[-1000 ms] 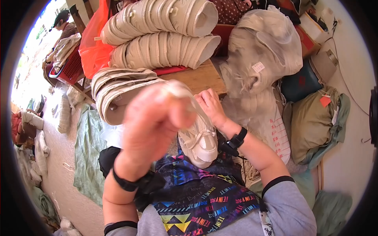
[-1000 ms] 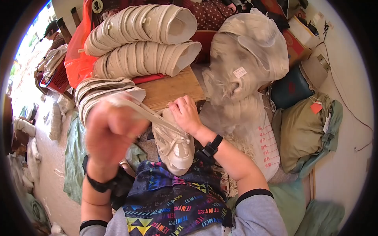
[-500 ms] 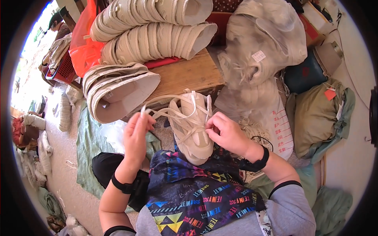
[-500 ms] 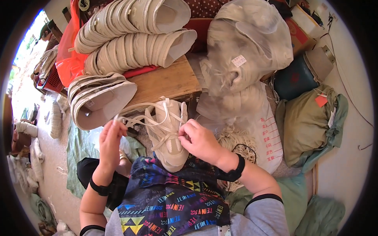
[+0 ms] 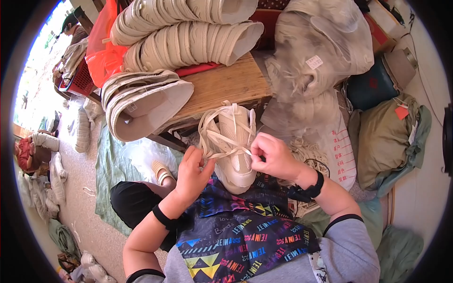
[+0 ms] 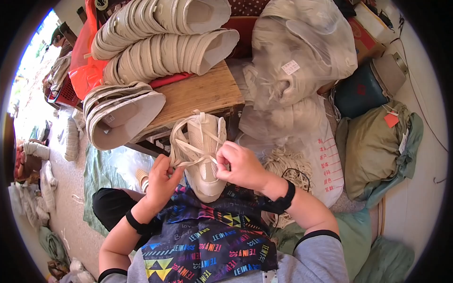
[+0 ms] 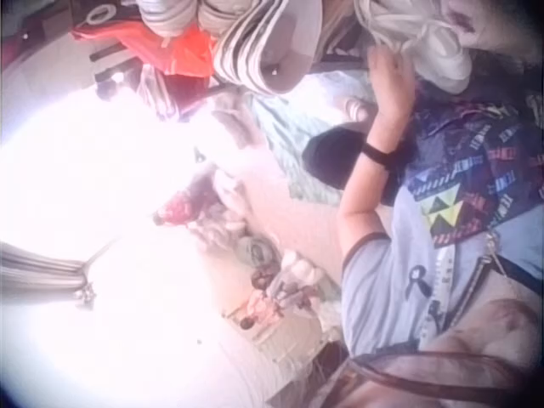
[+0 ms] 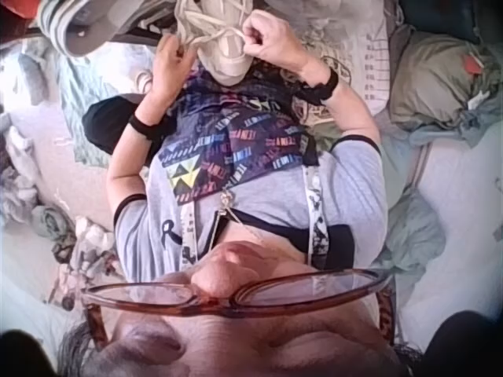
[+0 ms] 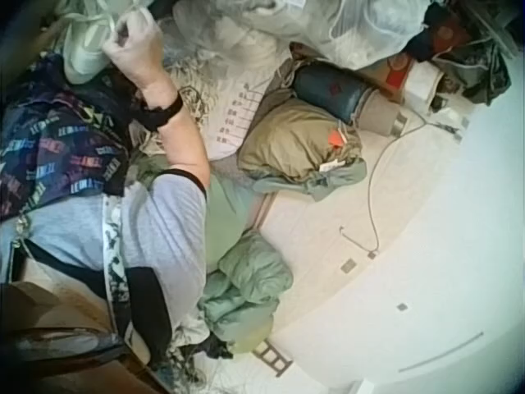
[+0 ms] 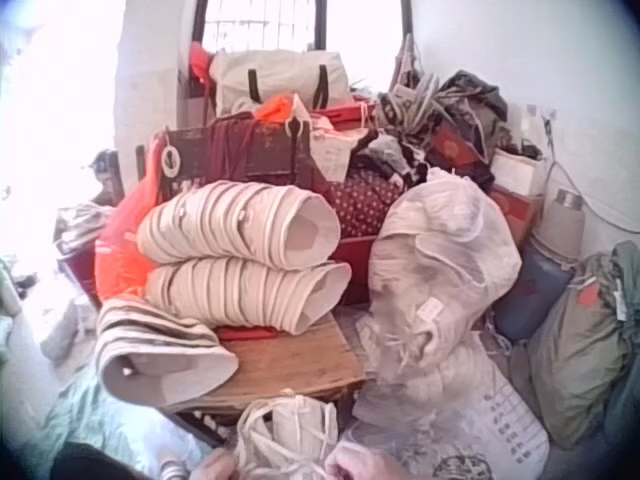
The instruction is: Lacing a new shoe in a manufacturing assembly area.
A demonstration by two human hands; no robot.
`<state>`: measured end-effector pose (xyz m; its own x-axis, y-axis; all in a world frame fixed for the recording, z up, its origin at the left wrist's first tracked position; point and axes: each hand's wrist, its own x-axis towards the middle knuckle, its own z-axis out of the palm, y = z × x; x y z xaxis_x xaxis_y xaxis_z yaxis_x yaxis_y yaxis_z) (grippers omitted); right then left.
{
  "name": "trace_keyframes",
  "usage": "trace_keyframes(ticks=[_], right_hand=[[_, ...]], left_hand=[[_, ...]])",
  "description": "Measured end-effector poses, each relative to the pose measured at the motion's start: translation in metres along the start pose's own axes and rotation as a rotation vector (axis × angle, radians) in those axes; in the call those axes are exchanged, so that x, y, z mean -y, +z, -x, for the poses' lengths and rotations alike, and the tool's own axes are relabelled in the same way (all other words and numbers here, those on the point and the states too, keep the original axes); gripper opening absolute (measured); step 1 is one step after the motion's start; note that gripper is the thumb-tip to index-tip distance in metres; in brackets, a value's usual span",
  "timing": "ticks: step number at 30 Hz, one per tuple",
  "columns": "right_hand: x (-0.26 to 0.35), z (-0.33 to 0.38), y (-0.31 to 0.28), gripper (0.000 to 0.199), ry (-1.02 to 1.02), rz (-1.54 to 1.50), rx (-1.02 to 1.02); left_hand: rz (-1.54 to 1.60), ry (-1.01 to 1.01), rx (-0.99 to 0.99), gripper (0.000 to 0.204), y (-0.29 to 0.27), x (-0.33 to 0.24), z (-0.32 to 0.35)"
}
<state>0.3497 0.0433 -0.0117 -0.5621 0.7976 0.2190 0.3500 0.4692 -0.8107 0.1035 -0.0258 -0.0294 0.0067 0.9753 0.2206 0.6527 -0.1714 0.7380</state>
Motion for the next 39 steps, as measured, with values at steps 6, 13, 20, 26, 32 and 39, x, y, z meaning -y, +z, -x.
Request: trace_keyframes(ticks=[6,13,20,26,32,39], right_hand=[[-0.025,0.039,0.000,0.012,0.249,-0.574,-0.146],[-0.018,0.021,-0.002,0.018,0.350,-0.564,-0.127],[-0.011,0.005,0.007,0.013,0.476,-0.710,0.073],[-0.038,0.028,-0.026,0.010,0.546,-1.290,0.163],[-0.052,0.029,-0.025,0.016,0.459,-1.308,-0.049],[0.013,0.021,-0.014,0.009,0.092,-0.444,0.020]], left_hand=[[0.281,-0.115,0.001,0.016,0.017,-0.002,-0.002],[1.172,-0.781,0.333,0.023,-0.005,-0.026,-0.011],[1.744,-0.812,0.500,0.027,-0.003,-0.021,-0.013],[1.396,-0.920,0.390,0.029,-0.016,-0.016,-0.015],[1.327,-0.787,0.303,0.037,-0.034,-0.021,-0.021],[1.394,-0.462,0.242,0.038,-0.067,-0.071,-0.069]])
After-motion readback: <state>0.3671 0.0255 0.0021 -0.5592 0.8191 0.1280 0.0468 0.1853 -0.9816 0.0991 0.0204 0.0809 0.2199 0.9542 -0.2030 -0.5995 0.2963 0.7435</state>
